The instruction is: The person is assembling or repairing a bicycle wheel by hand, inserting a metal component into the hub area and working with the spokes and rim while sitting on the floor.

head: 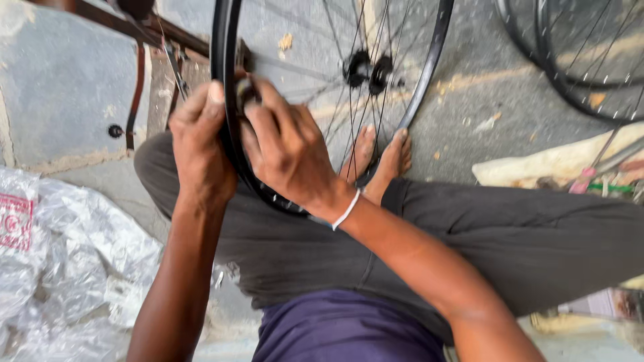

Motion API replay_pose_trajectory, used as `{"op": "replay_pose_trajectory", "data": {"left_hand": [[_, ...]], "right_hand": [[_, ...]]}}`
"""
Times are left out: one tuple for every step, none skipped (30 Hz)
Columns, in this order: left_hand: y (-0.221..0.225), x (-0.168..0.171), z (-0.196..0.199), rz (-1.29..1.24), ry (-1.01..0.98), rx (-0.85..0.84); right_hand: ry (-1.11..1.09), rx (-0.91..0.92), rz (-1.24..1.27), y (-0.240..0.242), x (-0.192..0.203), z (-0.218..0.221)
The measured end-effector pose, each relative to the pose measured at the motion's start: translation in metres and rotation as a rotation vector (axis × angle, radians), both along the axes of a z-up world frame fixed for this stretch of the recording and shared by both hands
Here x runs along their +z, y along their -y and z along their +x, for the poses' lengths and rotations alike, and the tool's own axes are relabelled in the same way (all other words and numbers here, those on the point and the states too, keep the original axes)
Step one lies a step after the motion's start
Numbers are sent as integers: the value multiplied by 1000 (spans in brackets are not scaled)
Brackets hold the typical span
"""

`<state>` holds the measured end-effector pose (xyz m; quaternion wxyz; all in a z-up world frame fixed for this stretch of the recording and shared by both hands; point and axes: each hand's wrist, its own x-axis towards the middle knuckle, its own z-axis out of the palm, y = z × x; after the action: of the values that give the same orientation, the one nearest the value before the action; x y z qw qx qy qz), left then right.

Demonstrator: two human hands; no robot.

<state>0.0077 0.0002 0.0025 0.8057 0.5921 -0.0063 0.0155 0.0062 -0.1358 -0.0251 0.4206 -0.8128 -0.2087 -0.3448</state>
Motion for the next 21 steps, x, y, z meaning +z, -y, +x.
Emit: {"op": "replay_pose_trajectory", "data": {"left_hand": [[-1,0,-4,6,-29,-6],[-3,-2,-7,12,-58,-11],[-2,-6,-9,39,-56,74],[2,-11,-8,67,-55,159],[4,-12,-4,87,-39,243],[1,-9,-4,59,-47,173],[-1,-4,-4,27,-45,106],[-3,0,-1,-3,-44,39],[-4,0,-3,18,-42,53],[-2,-2,-4,39,-41,67],[1,-6,-8,57,-46,73],[3,-8,-15,77,-44,101],[6,-7,-9,90,-11,131],[8,-5,-3,103,23,162],[6,-2,0,71,-2,93],[1,3,1,39,-27,26],[-3,4,-5,16,-75,-39],[-1,1,-8,33,-63,-1],[3,-3,-7,52,-44,33],[5,-5,-9,71,-27,67],[7,-5,-9,100,-26,108]], "right_hand": [[33,28,37,-3,0,-6],[-27,49,77,-2,-1,3],[-98,67,121,-2,-3,16],[-170,84,166,-2,-3,21],[-104,63,134,-4,-2,14],[-39,42,103,-6,0,2],[37,25,69,-7,3,0],[2,58,91,-4,4,8],[-61,93,119,0,2,9],[-125,127,147,2,-1,10],[-172,114,139,1,-5,11],[-219,100,131,-2,-7,12],[-233,89,116,-2,-4,22],[-127,76,118,-1,-2,18],[-26,69,121,-2,0,1],[74,63,125,-2,0,-8],[31,73,97,0,-3,-3],[-13,83,69,5,-7,9],[-51,90,41,6,-9,15],[-96,70,62,3,-9,11],[-125,50,75,1,-6,11]]}}
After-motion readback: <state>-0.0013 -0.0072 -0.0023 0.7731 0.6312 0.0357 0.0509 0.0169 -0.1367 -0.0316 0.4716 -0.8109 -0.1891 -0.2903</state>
